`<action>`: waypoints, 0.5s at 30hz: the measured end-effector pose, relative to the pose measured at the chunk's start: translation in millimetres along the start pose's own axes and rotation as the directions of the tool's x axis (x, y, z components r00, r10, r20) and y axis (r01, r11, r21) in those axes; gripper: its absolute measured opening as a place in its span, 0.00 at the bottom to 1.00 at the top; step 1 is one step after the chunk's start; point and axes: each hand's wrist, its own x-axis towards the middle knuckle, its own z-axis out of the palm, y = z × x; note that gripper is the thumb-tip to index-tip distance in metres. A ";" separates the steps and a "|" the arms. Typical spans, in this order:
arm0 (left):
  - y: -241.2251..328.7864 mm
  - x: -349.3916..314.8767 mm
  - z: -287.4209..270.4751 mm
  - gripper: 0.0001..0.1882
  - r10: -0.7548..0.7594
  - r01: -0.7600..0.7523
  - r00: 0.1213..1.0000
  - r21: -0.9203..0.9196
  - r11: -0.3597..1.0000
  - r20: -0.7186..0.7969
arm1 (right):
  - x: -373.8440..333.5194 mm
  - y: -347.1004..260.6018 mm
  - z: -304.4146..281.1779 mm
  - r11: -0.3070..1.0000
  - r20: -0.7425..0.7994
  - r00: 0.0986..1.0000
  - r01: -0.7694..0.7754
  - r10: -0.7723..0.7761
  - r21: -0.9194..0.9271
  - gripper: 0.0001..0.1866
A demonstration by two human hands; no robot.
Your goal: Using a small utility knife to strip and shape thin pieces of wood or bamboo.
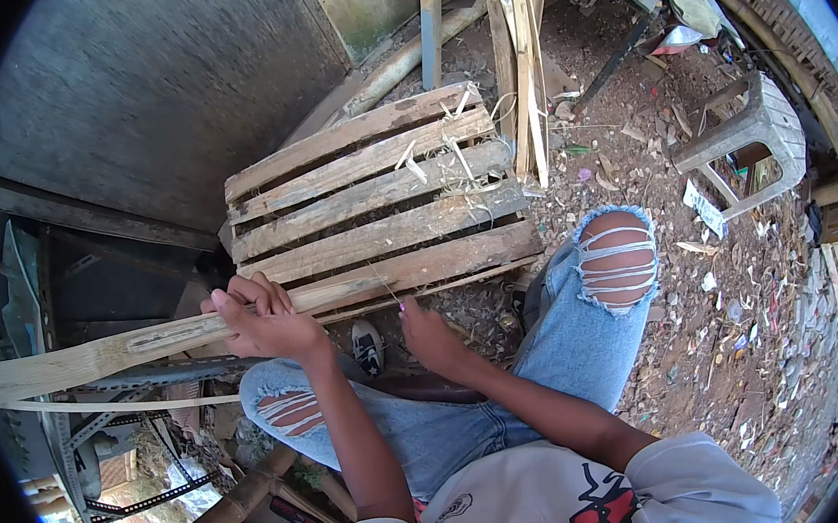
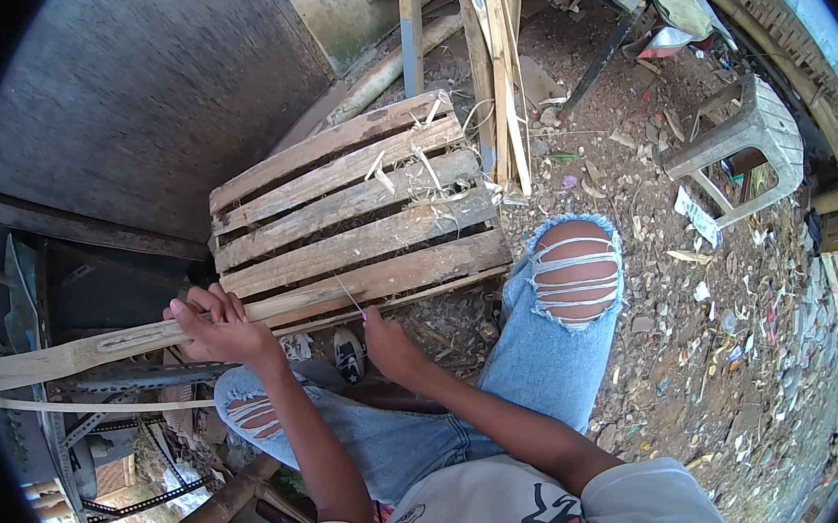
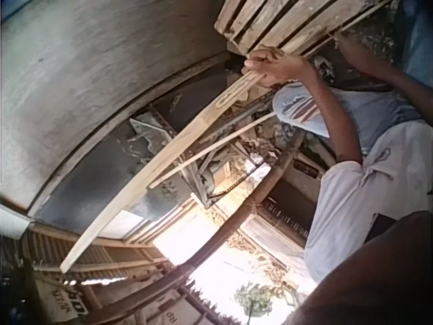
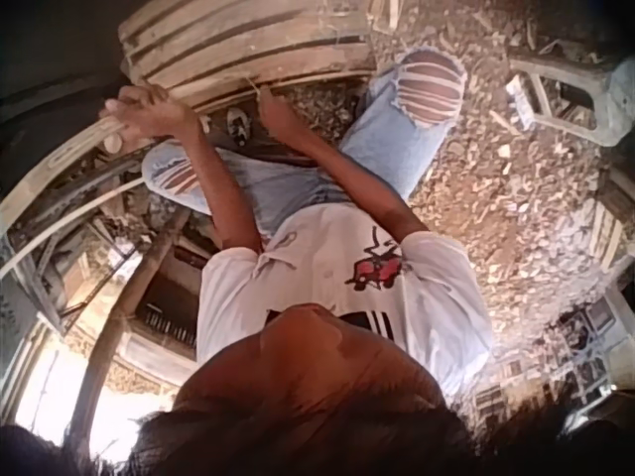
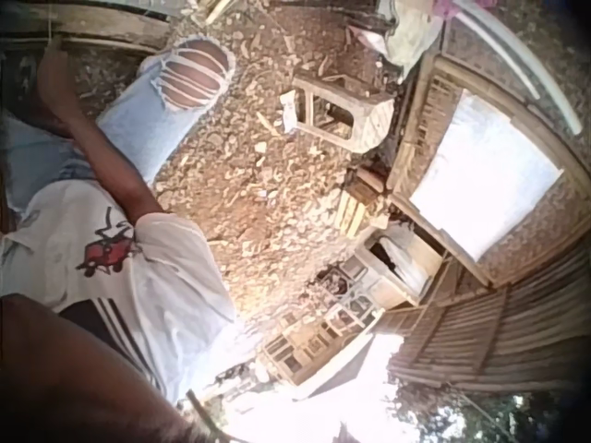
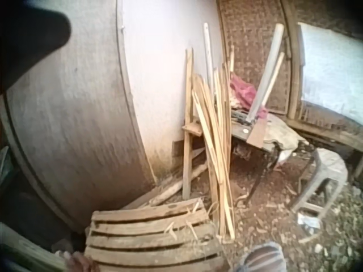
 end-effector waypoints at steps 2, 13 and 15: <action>0.3 1.7 1.3 0.13 -0.010 0.010 0.999 -0.010 1.000 0.030 | -0.3 21.1 4.7 0.999 -0.018 0.999 -0.028 0.027 -0.018 0.07; -0.8 0.3 -4.9 0.13 0.009 -0.010 1.000 0.045 0.999 0.022 | 0.8 9.2 0.8 0.997 0.016 0.998 -0.062 0.062 0.035 0.07; 0.7 -4.4 1.2 0.13 0.009 -0.009 0.999 0.006 1.000 0.035 | -1.9 7.0 1.3 0.994 -0.001 1.000 0.018 -0.018 0.104 0.09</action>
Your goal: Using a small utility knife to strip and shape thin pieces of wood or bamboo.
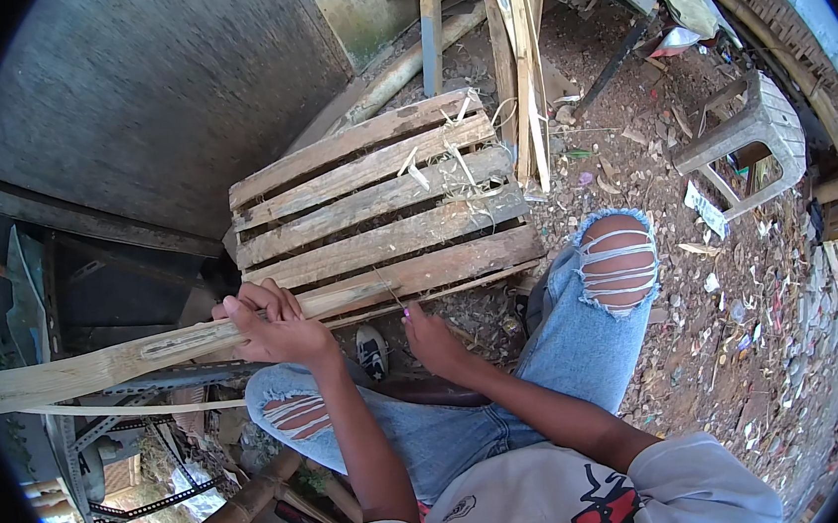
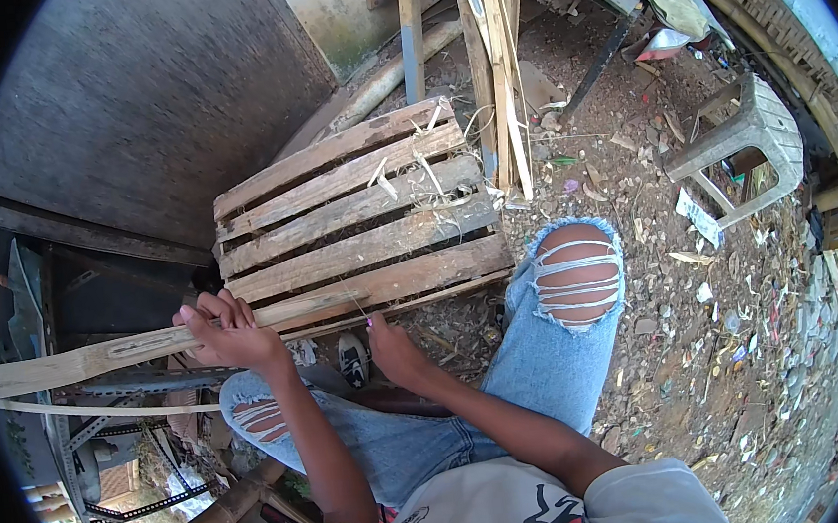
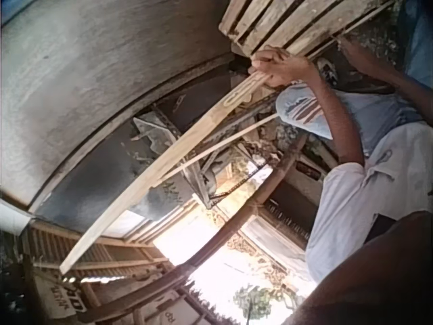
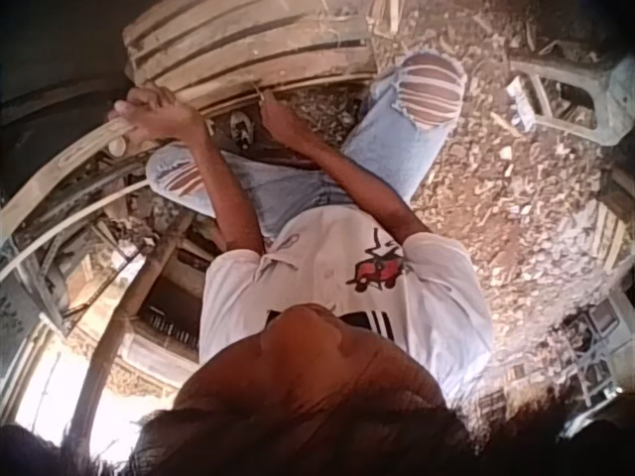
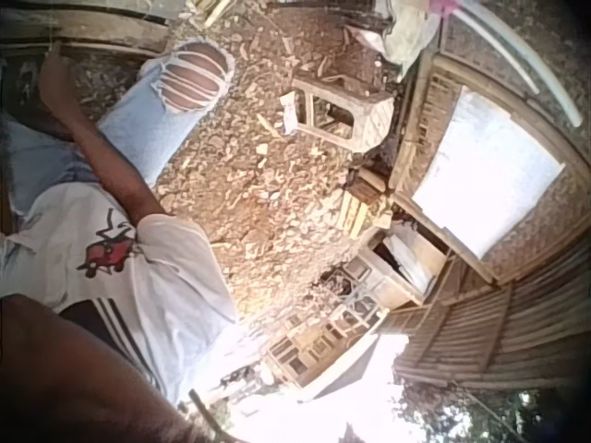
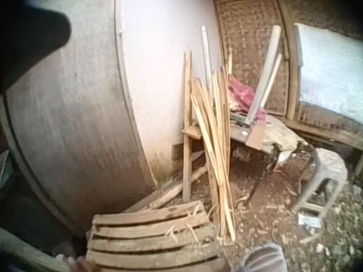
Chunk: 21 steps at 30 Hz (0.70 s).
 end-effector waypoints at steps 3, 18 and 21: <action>0.8 -1.3 1.3 0.12 -0.021 0.021 1.000 -0.010 1.000 -0.021 | 8.7 31.2 5.7 0.996 -0.044 0.995 -0.090 0.089 -0.013 0.10; -1.3 6.6 -4.5 0.11 -0.018 0.018 0.997 -0.007 1.000 -0.071 | 9.3 21.0 7.1 0.999 -0.063 0.998 -0.014 0.016 0.029 0.09; -1.8 3.7 -2.7 0.11 -0.029 0.028 1.000 -0.030 0.999 -0.006 | 3.0 -2.3 -2.5 0.999 -0.015 0.999 -0.045 0.045 0.020 0.09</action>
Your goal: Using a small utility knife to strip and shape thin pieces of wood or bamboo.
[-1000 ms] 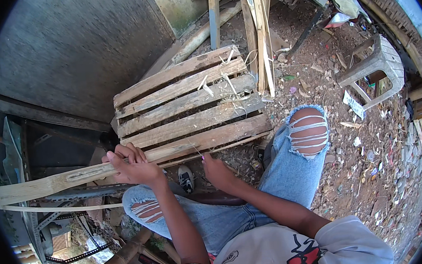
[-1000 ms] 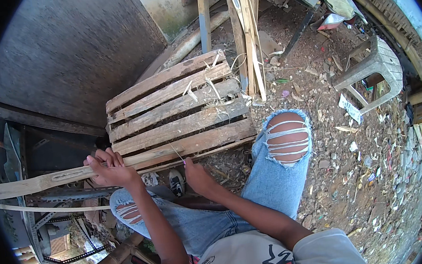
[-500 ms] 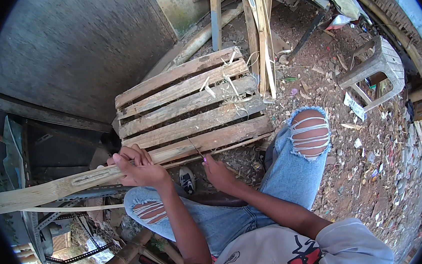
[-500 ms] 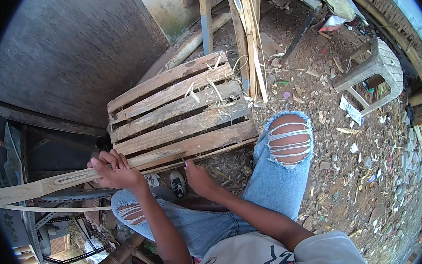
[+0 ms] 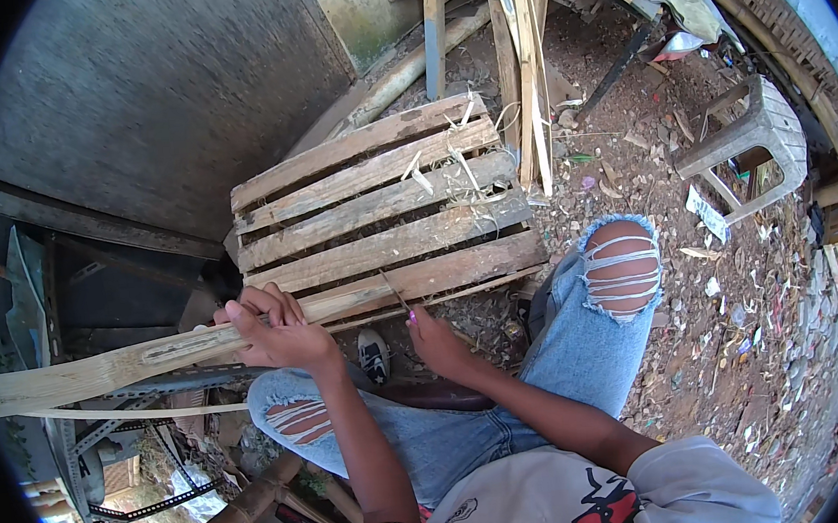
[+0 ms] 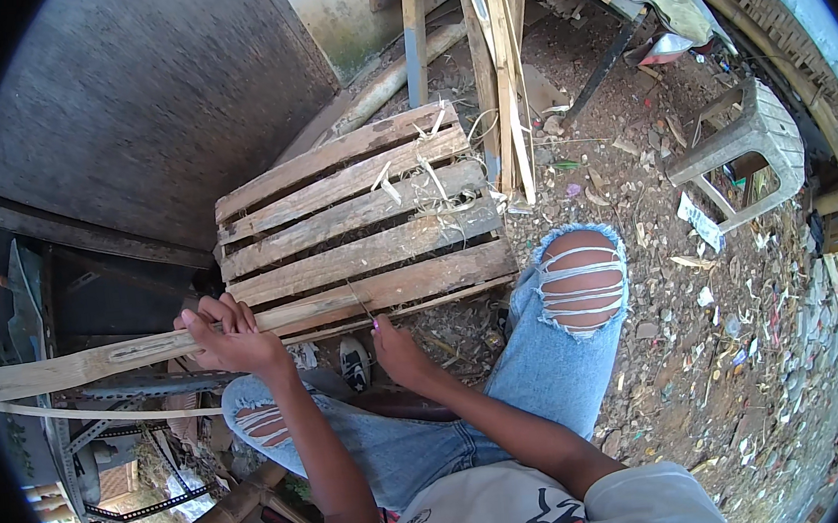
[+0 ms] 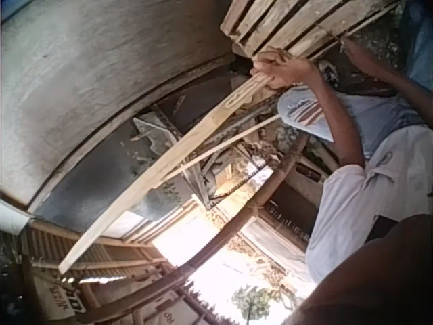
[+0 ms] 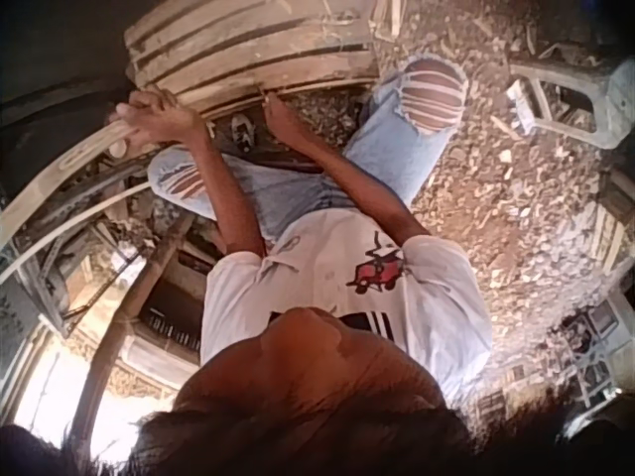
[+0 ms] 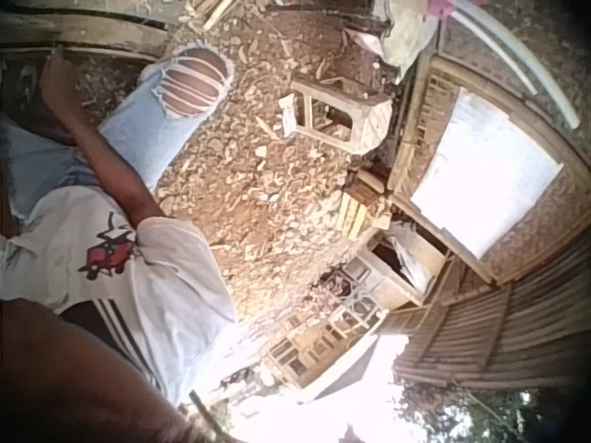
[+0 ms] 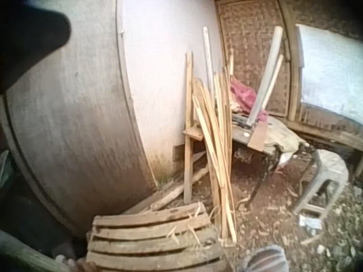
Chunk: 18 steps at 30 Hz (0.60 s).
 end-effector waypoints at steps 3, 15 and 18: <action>0.8 -0.2 5.7 0.12 0.015 -0.015 0.999 0.017 1.000 -0.029 | 7.5 21.9 6.7 0.998 -0.052 0.998 0.041 -0.038 0.049 0.09; 2.6 4.0 -2.3 0.17 0.015 -0.016 0.998 -0.006 1.000 -0.055 | 7.8 8.1 5.0 0.999 0.003 1.000 -0.027 0.027 0.027 0.10; 1.4 7.0 -7.1 0.16 -0.009 0.009 0.997 -0.006 1.000 -0.077 | 7.7 0.6 -2.6 1.000 0.030 1.000 0.000 0.000 0.026 0.10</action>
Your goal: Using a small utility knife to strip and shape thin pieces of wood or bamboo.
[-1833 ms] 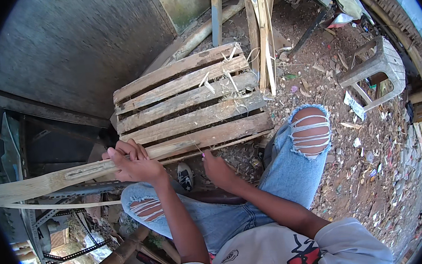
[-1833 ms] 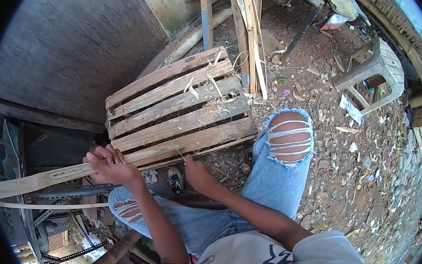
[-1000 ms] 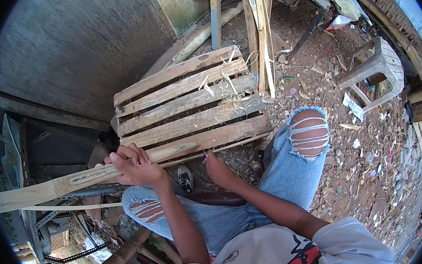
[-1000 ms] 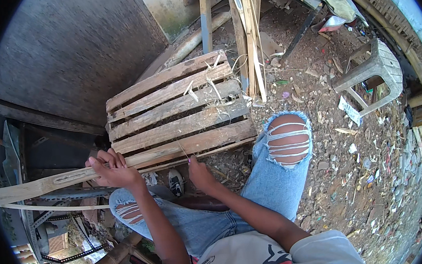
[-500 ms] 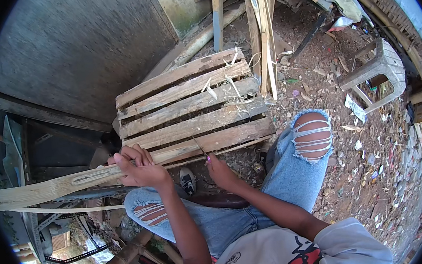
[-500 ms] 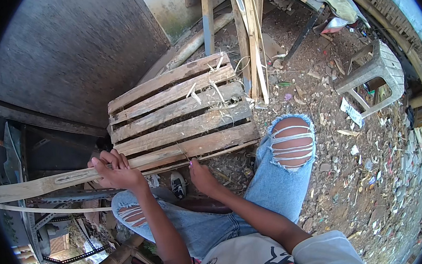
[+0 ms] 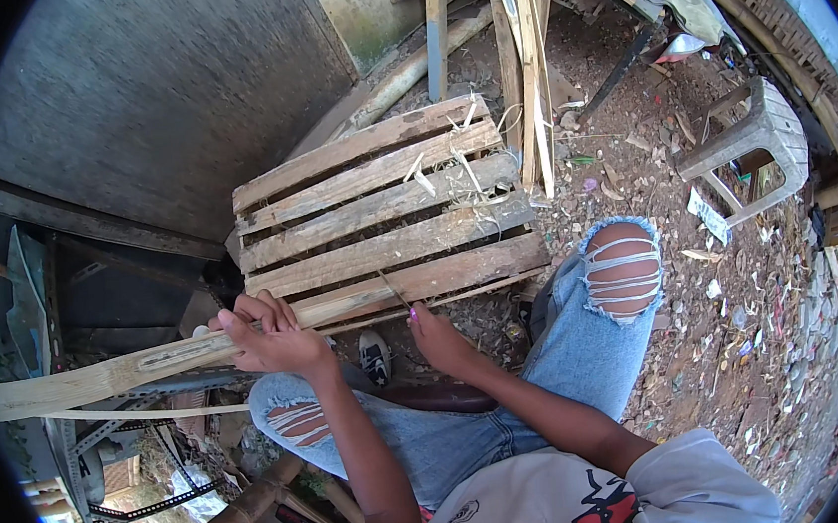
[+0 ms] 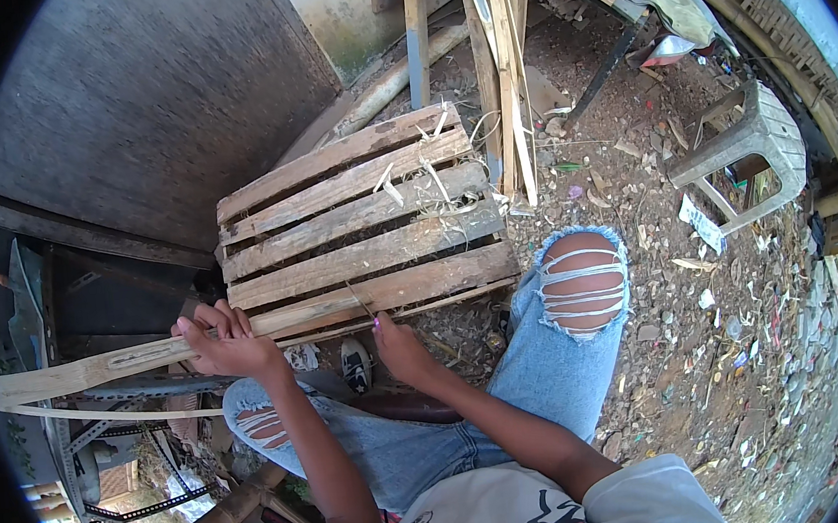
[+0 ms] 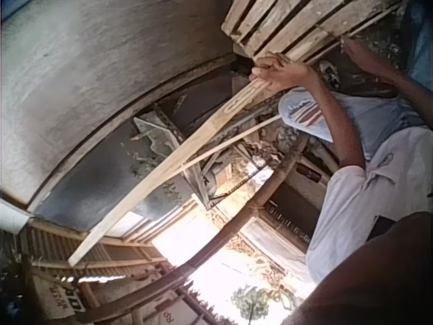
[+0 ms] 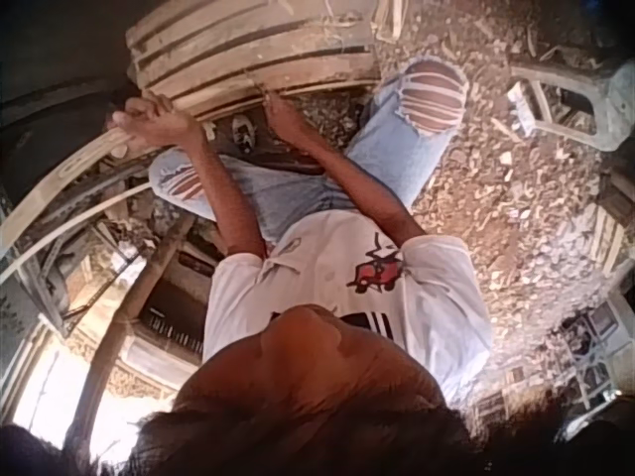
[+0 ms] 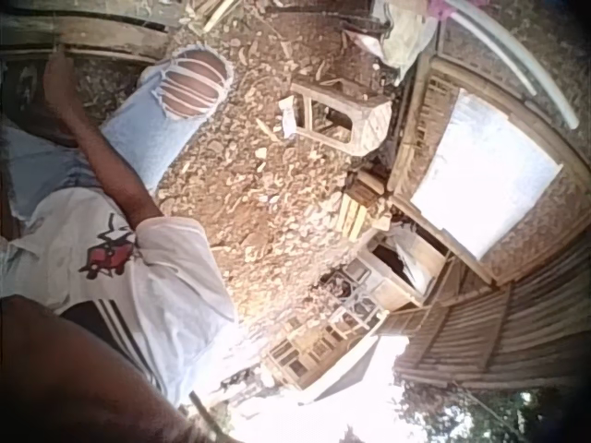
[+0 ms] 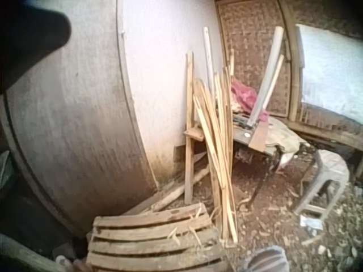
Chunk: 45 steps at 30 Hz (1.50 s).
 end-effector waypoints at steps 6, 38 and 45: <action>1.1 -8.2 7.8 0.15 0.054 -0.056 0.997 0.029 0.998 0.063 | 4.4 15.0 6.2 1.000 -0.036 0.999 0.003 -0.004 -0.021 0.11; -2.9 -15.4 16.0 0.14 0.073 -0.074 0.993 0.008 0.997 0.091 | -5.8 8.9 2.1 0.996 -0.047 0.999 0.021 -0.025 -0.089 0.09; -0.4 -13.2 12.6 0.13 0.081 -0.082 0.994 0.008 0.997 0.074 | -10.1 -0.9 4.4 0.992 -0.059 0.996 0.060 -0.067 -0.111 0.08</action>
